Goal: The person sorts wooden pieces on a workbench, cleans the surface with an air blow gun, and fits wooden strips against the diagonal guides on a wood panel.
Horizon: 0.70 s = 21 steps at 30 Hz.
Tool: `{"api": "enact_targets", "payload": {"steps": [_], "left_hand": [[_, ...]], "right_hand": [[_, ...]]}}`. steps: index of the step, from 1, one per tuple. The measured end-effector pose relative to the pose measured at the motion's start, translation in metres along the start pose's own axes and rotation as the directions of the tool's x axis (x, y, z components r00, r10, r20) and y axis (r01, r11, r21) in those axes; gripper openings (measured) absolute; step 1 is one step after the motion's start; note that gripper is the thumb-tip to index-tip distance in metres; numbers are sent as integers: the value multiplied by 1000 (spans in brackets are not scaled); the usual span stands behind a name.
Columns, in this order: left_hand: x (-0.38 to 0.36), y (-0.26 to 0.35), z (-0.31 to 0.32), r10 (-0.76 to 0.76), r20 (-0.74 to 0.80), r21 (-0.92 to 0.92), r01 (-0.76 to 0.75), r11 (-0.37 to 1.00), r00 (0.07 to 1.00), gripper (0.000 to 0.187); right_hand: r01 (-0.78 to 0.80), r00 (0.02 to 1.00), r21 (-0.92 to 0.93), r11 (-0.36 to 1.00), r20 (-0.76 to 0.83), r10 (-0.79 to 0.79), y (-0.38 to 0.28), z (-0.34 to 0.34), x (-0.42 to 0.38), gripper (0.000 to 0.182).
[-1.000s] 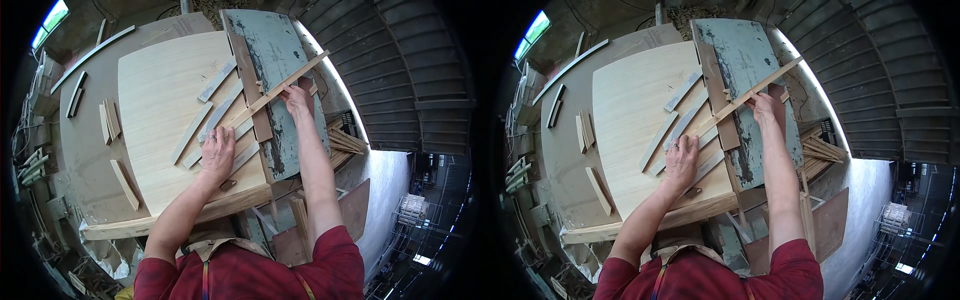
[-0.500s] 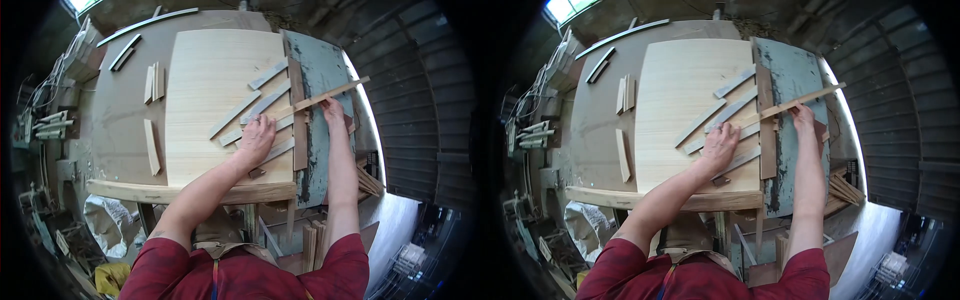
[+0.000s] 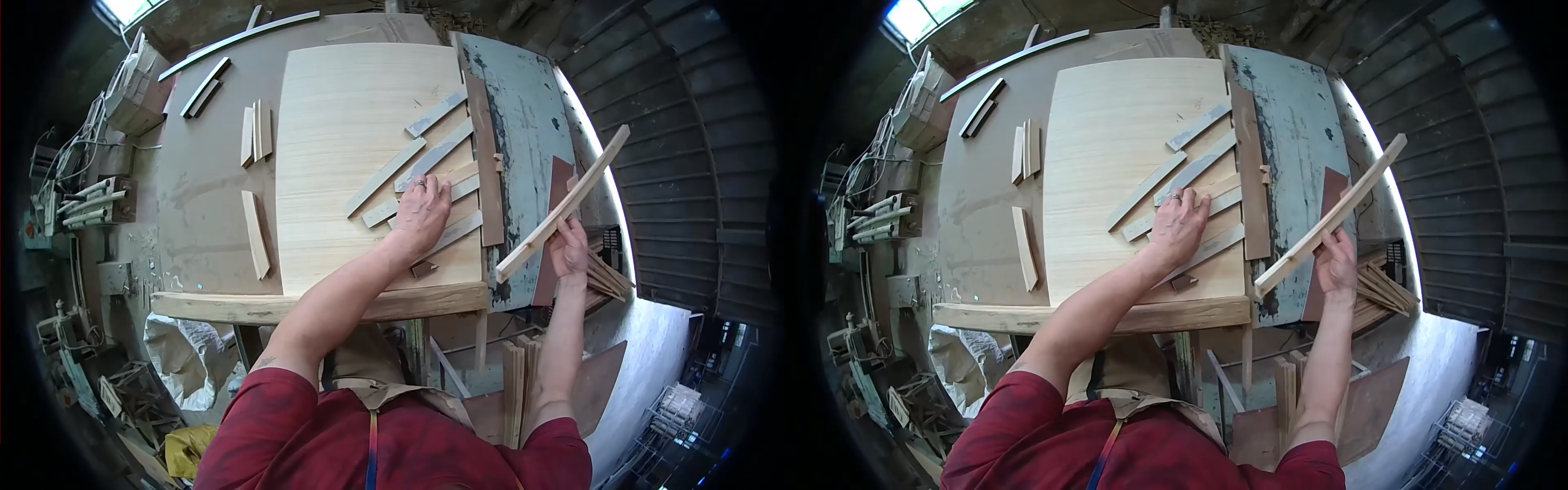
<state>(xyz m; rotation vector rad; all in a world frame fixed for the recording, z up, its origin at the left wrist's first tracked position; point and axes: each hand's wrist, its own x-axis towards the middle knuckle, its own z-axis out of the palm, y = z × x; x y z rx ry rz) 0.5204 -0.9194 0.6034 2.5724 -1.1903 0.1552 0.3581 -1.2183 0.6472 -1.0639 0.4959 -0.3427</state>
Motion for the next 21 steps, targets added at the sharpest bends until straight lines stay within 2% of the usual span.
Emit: {"api": "enact_targets", "payload": {"steps": [3, 8, 11, 14, 15, 18, 21], "left_hand": [[3, -4, 3, -3, -30, -29, 2, 1000, 1000, 46], [-1, -4, -7, 6, 41, -94, -2, 996, 999, 47], [9, -8, -17, 0, 58, -143, 8, 990, 998, 48], [20, -19, -33, 5, 95, -288, 23, 957, 995, 39], [24, -21, -36, 2, 101, -285, 27, 958, 995, 39], [44, -28, -39, 50, 271, -255, 21, 967, 961, 38], [58, -36, -33, 44, 292, -265, 37, 963, 955, 40]], "right_hand": [[28, 998, -4, 1000, 65, -28, 17, 7, -14, 42], [58, 994, -17, 998, 98, -56, 44, 59, 1, 43], [41, 988, -40, 998, 148, -34, 56, 78, 24, 41], [-17, 974, -148, 989, 219, 50, 66, 96, 41, 40], [-23, 974, -144, 989, 219, 55, 66, 99, 42, 40], [-105, 959, -225, 969, 236, 159, 67, 105, 43, 41], [-105, 970, -225, 969, 192, 150, 47, 111, 41, 40]]}}
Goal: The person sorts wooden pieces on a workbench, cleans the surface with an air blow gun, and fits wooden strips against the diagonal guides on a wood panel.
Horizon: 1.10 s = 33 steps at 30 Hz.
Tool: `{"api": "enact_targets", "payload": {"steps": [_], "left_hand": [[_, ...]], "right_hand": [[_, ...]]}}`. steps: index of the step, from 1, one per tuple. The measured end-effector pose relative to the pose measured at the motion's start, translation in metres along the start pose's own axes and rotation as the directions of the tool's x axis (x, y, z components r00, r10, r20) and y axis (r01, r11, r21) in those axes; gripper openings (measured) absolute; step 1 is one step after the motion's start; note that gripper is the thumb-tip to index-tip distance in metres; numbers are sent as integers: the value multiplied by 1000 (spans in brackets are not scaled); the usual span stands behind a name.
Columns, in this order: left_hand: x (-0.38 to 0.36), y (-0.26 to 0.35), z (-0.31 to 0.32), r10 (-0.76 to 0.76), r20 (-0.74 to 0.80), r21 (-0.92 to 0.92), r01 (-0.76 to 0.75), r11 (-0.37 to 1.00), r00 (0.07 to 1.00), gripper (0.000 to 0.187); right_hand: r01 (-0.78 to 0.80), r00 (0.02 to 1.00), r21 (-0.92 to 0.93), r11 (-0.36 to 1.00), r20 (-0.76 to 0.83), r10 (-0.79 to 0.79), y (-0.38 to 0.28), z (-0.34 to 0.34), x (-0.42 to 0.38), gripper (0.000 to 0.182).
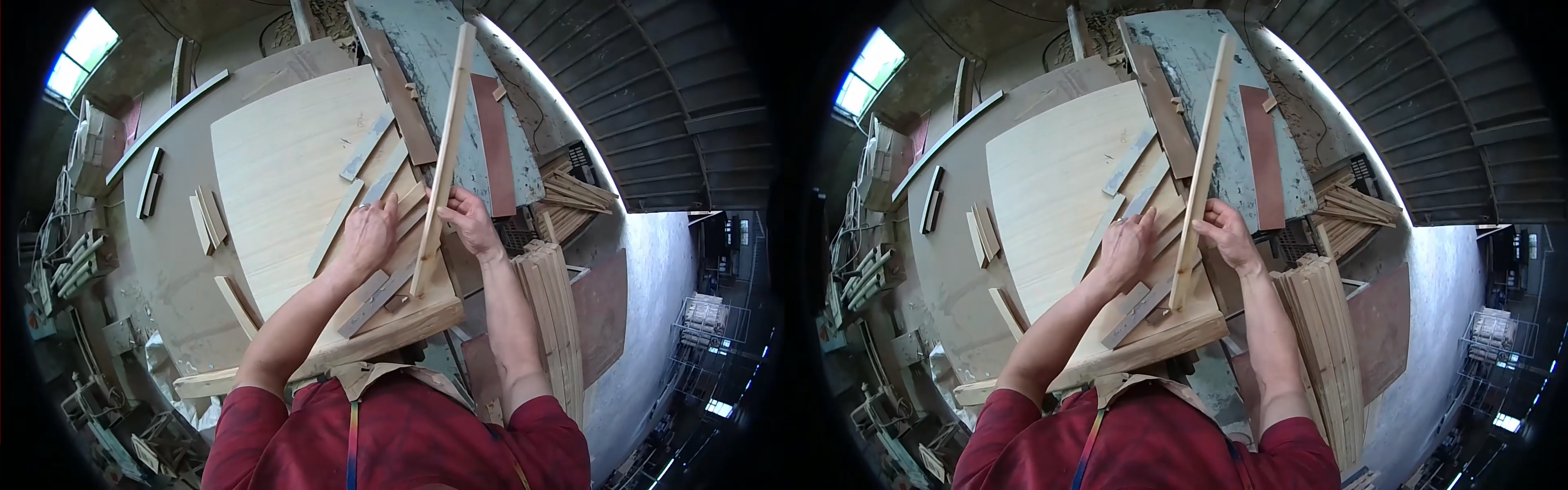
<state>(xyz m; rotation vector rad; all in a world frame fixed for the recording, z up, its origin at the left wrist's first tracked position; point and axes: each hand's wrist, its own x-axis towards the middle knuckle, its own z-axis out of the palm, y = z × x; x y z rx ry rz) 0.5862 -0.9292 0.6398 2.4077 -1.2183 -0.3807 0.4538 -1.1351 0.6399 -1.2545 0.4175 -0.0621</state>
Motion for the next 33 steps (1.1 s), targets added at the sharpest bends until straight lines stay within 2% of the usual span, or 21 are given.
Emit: {"api": "enact_targets", "payload": {"steps": [2, 4, 5, 7, 8, 9, 10, 11, 12, 13, 14, 16, 17, 19, 23, 25, 27, 28, 30, 32, 33], "left_hand": [[10, -4, 0, -9, 22, -7, 9, 1000, 1000, 41], [12, -15, -13, 32, 28, -308, -22, 951, 999, 30], [4, -18, -26, -28, 32, -285, 36, 958, 999, 30], [-18, -17, -60, -65, -247, -589, -97, 802, 967, 21], [-35, -25, -78, -100, -249, -577, -65, 814, 963, 21], [-61, -33, -97, -232, -273, -621, 13, 784, 934, 21], [-89, -42, -110, -351, -291, -666, 76, 743, 890, 22], [-117, -61, -122, -439, -337, -619, 155, 770, 833, 23], [-147, -86, -128, -510, -406, -563, 232, 793, 758, 22], [-179, -114, -129, -622, -422, -622, 289, 728, 660, 21], [-216, -152, -125, -697, -408, -629, 372, 682, 589, 22], [-279, -207, -117, -807, -280, -691, 474, 546, 520, 28], [-299, -220, -108, -806, -277, -693, 473, 544, 523, 28], [-320, -237, -91, -893, -139, -657, 635, 406, 427, 30], [-327, -237, -68, -861, -162, -731, 527, 433, 482, 29], [-333, -238, -75, -840, -225, -550, 647, 528, 494, 30], [-319, -225, -96, -769, -385, -292, 723, 626, 511, 28], [-285, -204, -106, -756, -352, -315, 691, 650, 551, 28], [-235, -154, -122, -774, -276, -641, 491, 590, 570, 31], [-170, -100, -103, -562, 9, -835, 315, 451, 827, 37], [-140, -61, -101, -370, 195, -902, 314, 295, 908, 43]], "right_hand": [[30, 999, 27, 999, -30, -30, -18, 6, -8, 41], [64, 998, 85, 994, -25, -62, -31, 14, -13, 44], [62, 998, 115, 991, -17, -61, -36, 16, -15, 46], [120, 993, 43, 992, -2, -120, -49, 21, -19, 47], [103, 994, 61, 993, 34, -105, -54, 24, -18, 47], [131, 991, 51, 990, 25, -133, -59, 26, -23, 45], [164, 986, 37, 986, 7, -165, -61, 26, -28, 43], [159, 987, 47, 986, 14, -160, -60, 24, -29, 43], [163, 986, 59, 985, 29, -165, -60, 22, -31, 42], [170, 984, 68, 983, 38, -173, -60, 20, -33, 41], [181, 982, 72, 981, 46, -185, -61, 19, -36, 40], [168, 985, 111, 980, 28, -172, -56, 14, -34, 39], [155, 987, 150, 976, 16, -159, -53, 11, -30, 39], [147, 989, 186, 971, 5, -150, -55, 9, -20, 38], [181, 983, 251, 951, -73, -168, -56, 23, -9, 31], [169, 985, 221, 961, -64, -158, -53, 20, -11, 30], [188, 981, 274, 943, -95, -169, -54, 26, -11, 34], [168, 985, 290, 942, -74, -153, -55, 23, -13, 34], [153, 988, 367, 917, -24, -155, -52, 20, -8, 34], [160, 983, 417, 895, 11, -181, -45, 23, -3, 33], [164, 978, 482, 861, 35, -206, -42, 25, -1, 33]]}}
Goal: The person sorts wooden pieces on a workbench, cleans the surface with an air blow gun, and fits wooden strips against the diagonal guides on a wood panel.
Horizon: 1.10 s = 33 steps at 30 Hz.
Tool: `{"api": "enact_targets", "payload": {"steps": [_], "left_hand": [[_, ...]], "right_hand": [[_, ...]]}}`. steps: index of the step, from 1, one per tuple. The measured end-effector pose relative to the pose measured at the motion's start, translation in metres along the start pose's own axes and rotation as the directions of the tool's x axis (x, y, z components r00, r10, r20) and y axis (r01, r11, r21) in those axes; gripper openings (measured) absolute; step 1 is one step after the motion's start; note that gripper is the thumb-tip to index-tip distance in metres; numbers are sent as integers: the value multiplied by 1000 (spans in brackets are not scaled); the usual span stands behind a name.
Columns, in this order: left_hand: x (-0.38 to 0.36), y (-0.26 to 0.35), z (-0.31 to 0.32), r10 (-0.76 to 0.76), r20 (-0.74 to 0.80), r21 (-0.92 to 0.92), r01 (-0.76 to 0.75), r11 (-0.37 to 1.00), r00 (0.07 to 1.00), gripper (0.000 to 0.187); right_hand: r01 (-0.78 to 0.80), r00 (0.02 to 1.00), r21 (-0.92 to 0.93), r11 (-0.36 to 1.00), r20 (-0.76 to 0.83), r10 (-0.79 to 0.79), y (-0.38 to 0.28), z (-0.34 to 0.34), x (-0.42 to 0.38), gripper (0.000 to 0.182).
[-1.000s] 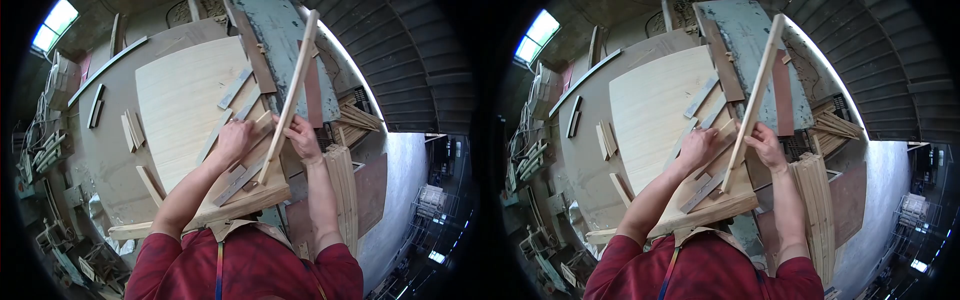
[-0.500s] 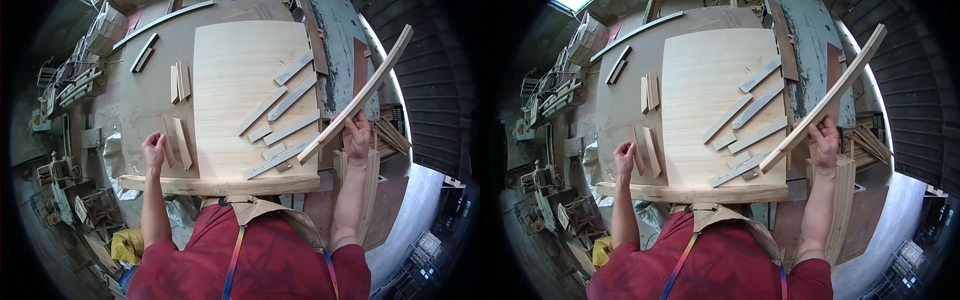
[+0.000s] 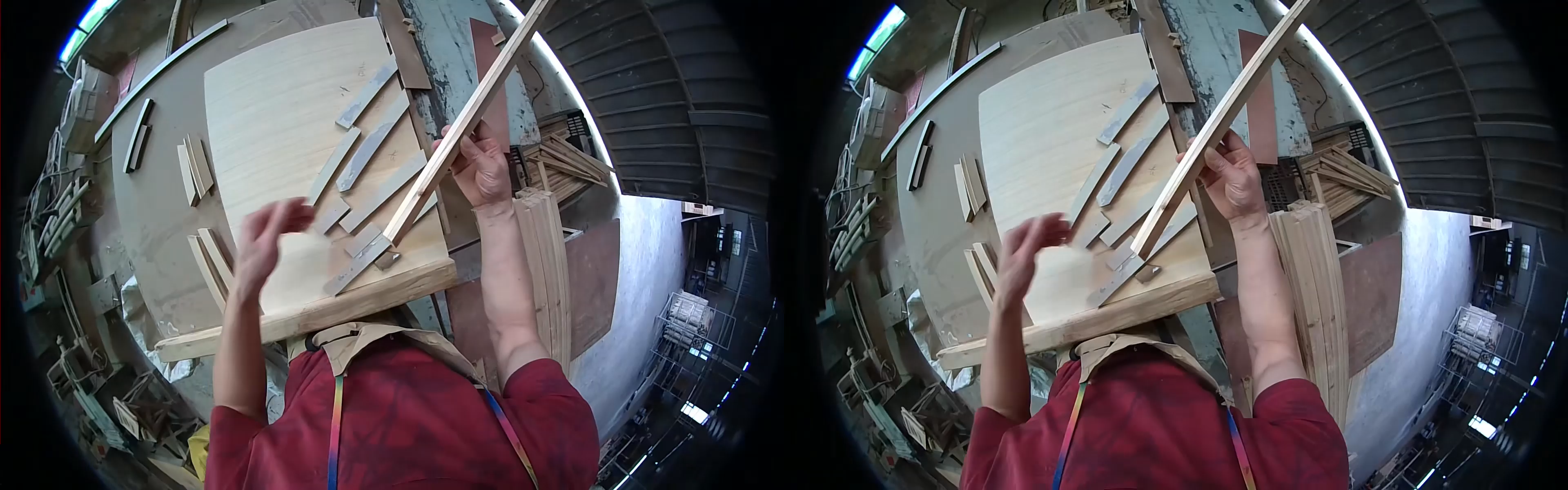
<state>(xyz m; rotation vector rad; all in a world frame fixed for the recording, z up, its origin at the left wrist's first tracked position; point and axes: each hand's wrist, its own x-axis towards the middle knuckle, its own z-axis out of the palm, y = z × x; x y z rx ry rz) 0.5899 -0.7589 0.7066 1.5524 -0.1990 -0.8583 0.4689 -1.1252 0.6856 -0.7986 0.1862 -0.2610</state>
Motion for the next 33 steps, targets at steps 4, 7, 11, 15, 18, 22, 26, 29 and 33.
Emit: {"api": "enact_targets", "payload": {"steps": [4, 7, 11, 15, 18, 22, 26, 29, 33], "left_hand": [[39, 3, 112, -39, 748, -498, 600, 626, 662, 50], [45, -12, 135, 61, 752, -587, 625, 515, 656, 45], [55, -7, 138, -38, 613, -507, 431, 746, 789, 37], [78, 1, 128, -102, 376, -113, 156, 981, 921, 31], [95, 11, 122, -92, 298, 144, 51, 988, 950, 29], [116, 4, 97, 55, 104, 296, -83, 952, 993, 25], [113, 1, 58, 294, -189, 402, -199, 894, 937, 22], [111, 3, 55, 375, -233, 484, -228, 845, 897, 21], [120, 6, 56, 446, -222, 520, -282, 806, 867, 20]], "right_hand": [[5, 993, 200, 980, 114, -28, 15, -7, 2, 34], [-22, 978, 320, 947, 205, -47, 15, -16, 3, 35], [-44, 989, 302, 952, 145, 0, 2, -8, 8, 37], [-101, 989, 47, 994, -106, 105, -22, -6, 32, 39], [-270, 947, -355, 895, -269, 179, -28, -38, 59, 36], [-139, 969, -402, 905, -244, 40, -20, -58, 91, 27], [-120, 969, -382, 916, -244, 25, -28, -81, 139, 21], [-123, 968, -359, 925, -250, 31, -22, -96, 176, 18], [-142, 966, -319, 937, -252, 60, -18, -106, 203, 16]]}}
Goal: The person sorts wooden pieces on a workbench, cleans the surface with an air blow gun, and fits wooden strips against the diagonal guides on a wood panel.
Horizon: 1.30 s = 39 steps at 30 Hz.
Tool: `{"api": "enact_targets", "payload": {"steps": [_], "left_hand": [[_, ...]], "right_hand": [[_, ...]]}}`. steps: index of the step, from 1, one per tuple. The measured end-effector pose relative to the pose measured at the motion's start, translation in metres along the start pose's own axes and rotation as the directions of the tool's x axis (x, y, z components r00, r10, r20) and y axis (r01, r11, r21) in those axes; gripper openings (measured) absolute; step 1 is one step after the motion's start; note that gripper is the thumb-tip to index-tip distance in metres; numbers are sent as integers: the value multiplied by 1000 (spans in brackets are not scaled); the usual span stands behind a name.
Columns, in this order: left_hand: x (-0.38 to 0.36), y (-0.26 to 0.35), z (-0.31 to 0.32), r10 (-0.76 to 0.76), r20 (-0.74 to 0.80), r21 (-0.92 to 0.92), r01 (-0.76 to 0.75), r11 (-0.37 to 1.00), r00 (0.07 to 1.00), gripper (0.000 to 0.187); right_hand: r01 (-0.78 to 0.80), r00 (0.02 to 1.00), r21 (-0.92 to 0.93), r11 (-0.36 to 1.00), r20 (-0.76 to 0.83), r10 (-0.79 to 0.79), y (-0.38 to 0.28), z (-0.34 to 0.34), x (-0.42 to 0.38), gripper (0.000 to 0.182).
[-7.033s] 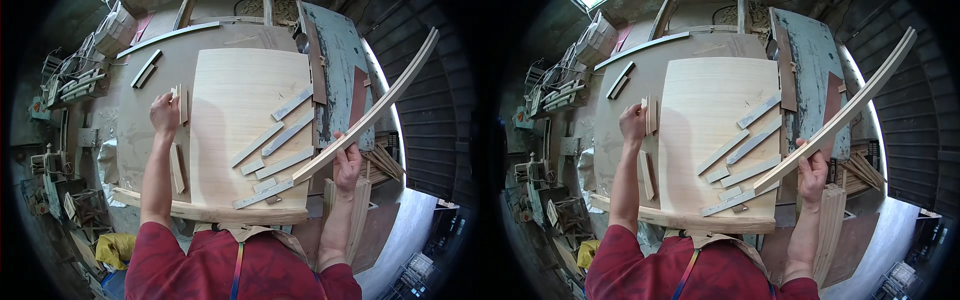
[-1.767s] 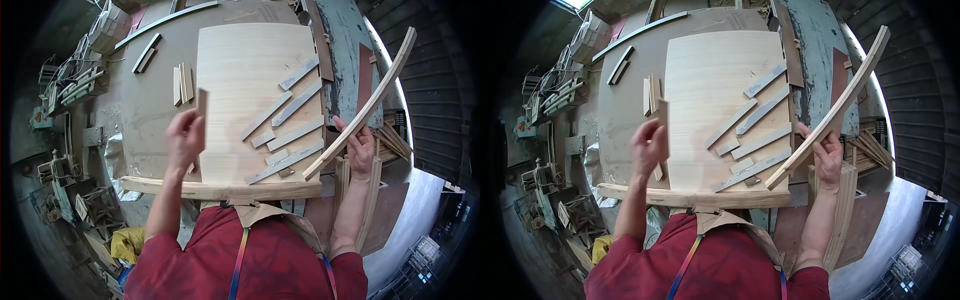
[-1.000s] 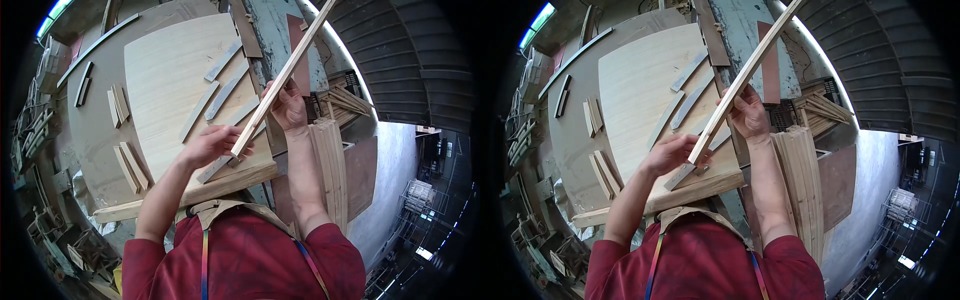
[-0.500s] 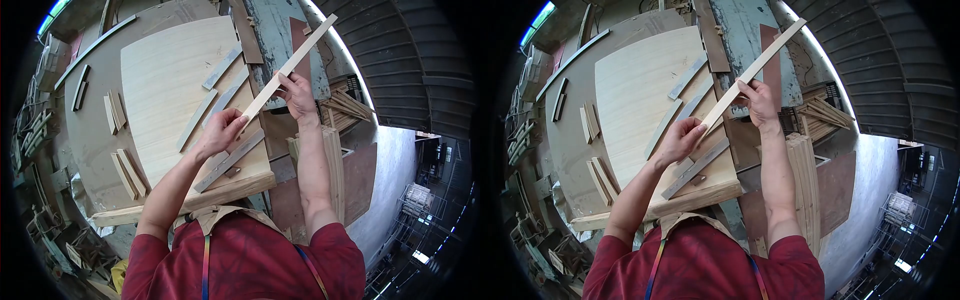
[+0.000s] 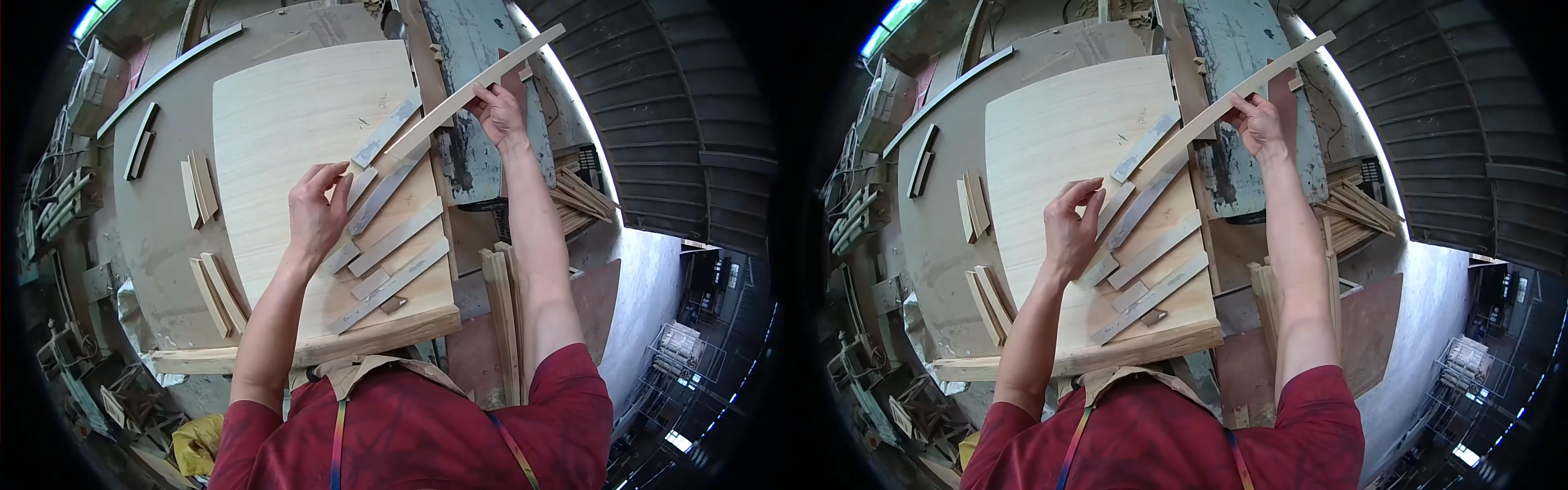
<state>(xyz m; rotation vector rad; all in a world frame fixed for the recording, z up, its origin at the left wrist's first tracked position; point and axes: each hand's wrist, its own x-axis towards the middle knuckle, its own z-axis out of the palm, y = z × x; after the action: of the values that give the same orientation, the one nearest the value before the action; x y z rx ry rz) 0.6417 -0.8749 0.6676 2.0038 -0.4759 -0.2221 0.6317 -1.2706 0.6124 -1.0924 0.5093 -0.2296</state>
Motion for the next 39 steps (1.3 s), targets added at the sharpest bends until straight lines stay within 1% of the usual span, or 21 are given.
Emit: {"api": "enact_targets", "payload": {"steps": [2, 7, 10, 11, 13, 14, 15, 17, 18, 19, 22, 23, 25, 27, 30, 31, 33, 34, 37, 38, 39], "left_hand": [[8, -1, 1, 16, -26, 16, -16, 1000, 1000, 20], [28, -2, 9, 41, -1, -15, -41, 999, 999, 19], [31, 0, 23, 101, 71, 37, -104, 994, 992, 26], [30, 2, 30, 98, 75, 35, -101, 994, 992, 26], [29, 10, 46, 170, 137, 159, -191, 969, 976, 32], [29, 14, 54, 206, 171, 216, -241, 946, 964, 36], [28, 16, 63, 207, 171, 211, -241, 947, 963, 36], [27, 16, 81, 275, 203, 404, -336, 851, 940, 33], [27, 16, 88, 306, 224, 494, -378, 783, 925, 32], [26, 15, 94, 305, 224, 491, -377, 785, 926, 32], [25, 18, 108, 148, 244, 672, -277, 687, 959, 38], [25, 16, 111, 150, 241, 672, -277, 687, 959, 38], [23, 12, 114, 210, 207, 704, -294, 646, 956, 33], [21, 12, 115, 244, 188, 719, -303, 626, 951, 31], [25, 14, 115, 172, 234, 721, -289, 630, 957, 24], [27, 14, 115, 180, 227, 722, -290, 628, 957, 24], [27, 15, 115, 189, 215, 731, -286, 619, 958, 21], [25, 16, 116, 194, 213, 733, -288, 616, 958, 20], [24, 16, 117, 211, 214, 723, -300, 622, 954, 20], [25, 15, 116, 217, 214, 721, -304, 623, 952, 21], [27, 15, 114, 232, 219, 720, -318, 617, 948, 21]], "right_hand": [[-9, 1000, 12, 1000, 8, 9, 0, -1, 14, 17], [-39, 999, -46, 998, 31, 40, 11, -10, 32, 18], [-87, 996, -66, 994, 31, 89, 21, -13, 35, 20], [-116, 992, -98, 988, 43, 121, 27, -11, 34, 20], [-171, 981, -167, 971, 64, 184, 35, -6, 31, 21], [-172, 981, -169, 971, 59, 184, 35, -6, 29, 21], [-194, 975, -216, 957, 66, 212, 33, -6, 27, 21], [-233, 959, -311, 921, 81, 270, 29, -3, 25, 21], [-231, 960, -314, 921, 81, 268, 28, -1, 25, 21], [-235, 960, -319, 918, 72, 271, 29, 1, 23, 21], [-245, 960, -332, 911, 51, 277, 30, -1, 21, 21], [-240, 961, -313, 919, 56, 271, 33, -3, 23, 21], [-230, 964, -273, 934, 70, 258, 37, -4, 25, 22], [-237, 960, -295, 926, 76, 270, 38, -7, 26, 24], [-244, 953, -339, 908, 91, 290, 24, 1, 32, 29], [-301, 946, -454, 839, -33, 321, 13, 10, 35, 33], [-439, 899, -622, 649, -292, 328, -6, 31, 35, 42], [-437, 899, -621, 651, -295, 322, -9, 37, 40, 42], [-537, 841, -763, 359, -515, 163, -15, 55, 66, 47], [-537, 840, -758, 371, -520, 154, -11, 61, 69, 47], [-534, 832, -773, 342, -552, 54, -4, 68, 71, 46]]}}
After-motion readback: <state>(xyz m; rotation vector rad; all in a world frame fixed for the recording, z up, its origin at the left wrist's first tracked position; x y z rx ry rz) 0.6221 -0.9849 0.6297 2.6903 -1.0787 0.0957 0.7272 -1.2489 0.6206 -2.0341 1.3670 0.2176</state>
